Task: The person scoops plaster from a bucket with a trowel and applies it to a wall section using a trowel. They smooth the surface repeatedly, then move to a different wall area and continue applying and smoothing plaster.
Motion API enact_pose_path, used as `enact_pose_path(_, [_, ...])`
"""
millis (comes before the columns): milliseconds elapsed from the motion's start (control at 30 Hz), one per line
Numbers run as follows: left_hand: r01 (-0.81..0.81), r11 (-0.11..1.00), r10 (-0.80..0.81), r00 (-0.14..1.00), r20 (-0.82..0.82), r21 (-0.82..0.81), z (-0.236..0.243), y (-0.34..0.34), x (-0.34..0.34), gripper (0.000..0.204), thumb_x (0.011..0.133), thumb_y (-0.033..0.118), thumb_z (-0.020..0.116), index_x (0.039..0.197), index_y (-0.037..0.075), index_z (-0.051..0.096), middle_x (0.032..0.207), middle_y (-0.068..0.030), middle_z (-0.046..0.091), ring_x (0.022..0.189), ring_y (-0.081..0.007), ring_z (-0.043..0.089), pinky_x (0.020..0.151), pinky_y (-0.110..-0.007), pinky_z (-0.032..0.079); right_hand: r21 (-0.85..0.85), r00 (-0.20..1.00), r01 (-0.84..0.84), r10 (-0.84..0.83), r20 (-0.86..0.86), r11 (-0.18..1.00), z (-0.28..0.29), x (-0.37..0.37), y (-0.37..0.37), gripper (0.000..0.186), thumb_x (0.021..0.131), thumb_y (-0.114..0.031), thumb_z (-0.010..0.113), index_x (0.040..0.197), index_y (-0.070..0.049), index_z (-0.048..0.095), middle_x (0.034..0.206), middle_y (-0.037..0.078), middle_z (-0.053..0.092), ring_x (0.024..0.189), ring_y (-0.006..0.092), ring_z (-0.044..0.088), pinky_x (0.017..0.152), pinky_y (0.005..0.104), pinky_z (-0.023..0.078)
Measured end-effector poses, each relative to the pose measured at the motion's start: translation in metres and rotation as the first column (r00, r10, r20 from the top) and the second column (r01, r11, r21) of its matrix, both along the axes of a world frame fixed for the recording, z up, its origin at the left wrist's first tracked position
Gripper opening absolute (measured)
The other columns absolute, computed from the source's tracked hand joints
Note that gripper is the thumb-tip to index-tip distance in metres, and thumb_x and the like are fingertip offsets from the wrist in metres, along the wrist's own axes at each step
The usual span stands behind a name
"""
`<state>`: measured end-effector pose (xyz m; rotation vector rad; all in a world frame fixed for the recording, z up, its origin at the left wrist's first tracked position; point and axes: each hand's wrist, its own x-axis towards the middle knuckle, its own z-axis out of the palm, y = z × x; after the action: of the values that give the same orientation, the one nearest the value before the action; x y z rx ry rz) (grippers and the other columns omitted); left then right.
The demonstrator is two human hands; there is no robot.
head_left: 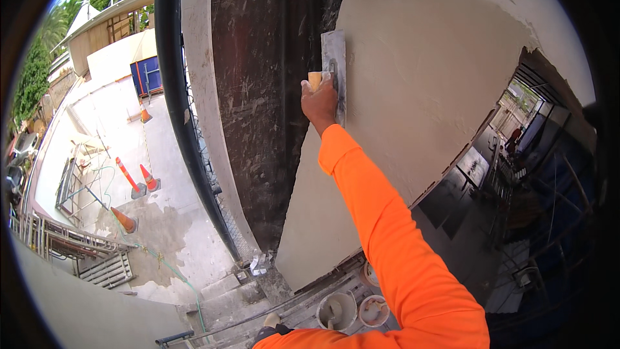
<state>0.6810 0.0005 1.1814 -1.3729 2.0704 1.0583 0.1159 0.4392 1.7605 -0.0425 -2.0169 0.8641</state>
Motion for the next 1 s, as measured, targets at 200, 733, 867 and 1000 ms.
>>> enact_pose_path(200, [0.215, 0.962, -0.264, 0.891, -0.368, -0.17, -0.013, -0.014, -0.031, 0.05, 0.084, 0.021, 0.071, 0.118, -0.007, 0.05, 0.106, -0.0314, 0.064, 0.088, -0.0427, 0.069, 0.069, -0.052, 0.059, -0.081, 1.0, 0.011, -0.013, -0.026, 0.997, 0.034, -0.002, 0.009, 0.05, 0.091, -0.02, 0.073, 0.126, 0.006, 0.048, 0.102, 0.034, 0.068, 0.098, 0.0513, 0.067, 0.087, 0.0525, 0.054])
enact_pose_path(733, [0.357, 0.91, -0.401, 0.888, -0.226, -0.213, 0.024, 0.035, -0.087, 0.04, 0.084, 0.03, 0.075, 0.1, -0.001, 0.056, 0.095, -0.0286, 0.067, 0.093, -0.0476, 0.066, 0.085, -0.051, 0.051, -0.05, 0.911, -0.037, 0.013, -0.412, 0.998, 0.039, 0.151, 0.072, 0.027, 0.095, -0.003, 0.069, 0.108, -0.001, 0.046, 0.082, 0.007, 0.06, 0.063, 0.0123, 0.06, 0.058, 0.0265, 0.049])
enact_pose_path(867, [0.434, 0.876, -0.477, 0.843, -0.249, -0.209, 0.021, 0.044, -0.088, 0.041, 0.083, 0.029, 0.075, 0.103, -0.002, 0.057, 0.099, -0.0305, 0.066, 0.097, -0.0473, 0.066, 0.086, -0.05, 0.051, -0.163, 0.907, -0.165, 0.085, -0.412, 0.973, 0.019, 0.222, 0.085, 0.024, 0.097, 0.0, 0.066, 0.107, -0.003, 0.045, 0.084, 0.004, 0.058, 0.065, 0.0089, 0.06, 0.057, 0.0234, 0.048])
enact_pose_path(1000, [0.494, 0.847, -0.531, 0.795, -0.294, -0.197, 0.009, 0.058, -0.087, 0.043, 0.083, 0.029, 0.076, 0.106, -0.002, 0.058, 0.103, -0.032, 0.066, 0.1, -0.0471, 0.065, 0.087, -0.05, 0.051, -0.24, 0.9, -0.251, 0.134, -0.415, 0.938, 0.001, 0.285, 0.092, 0.023, 0.098, -0.001, 0.066, 0.106, -0.004, 0.045, 0.089, 0.006, 0.058, 0.07, 0.0092, 0.061, 0.062, 0.0245, 0.052])
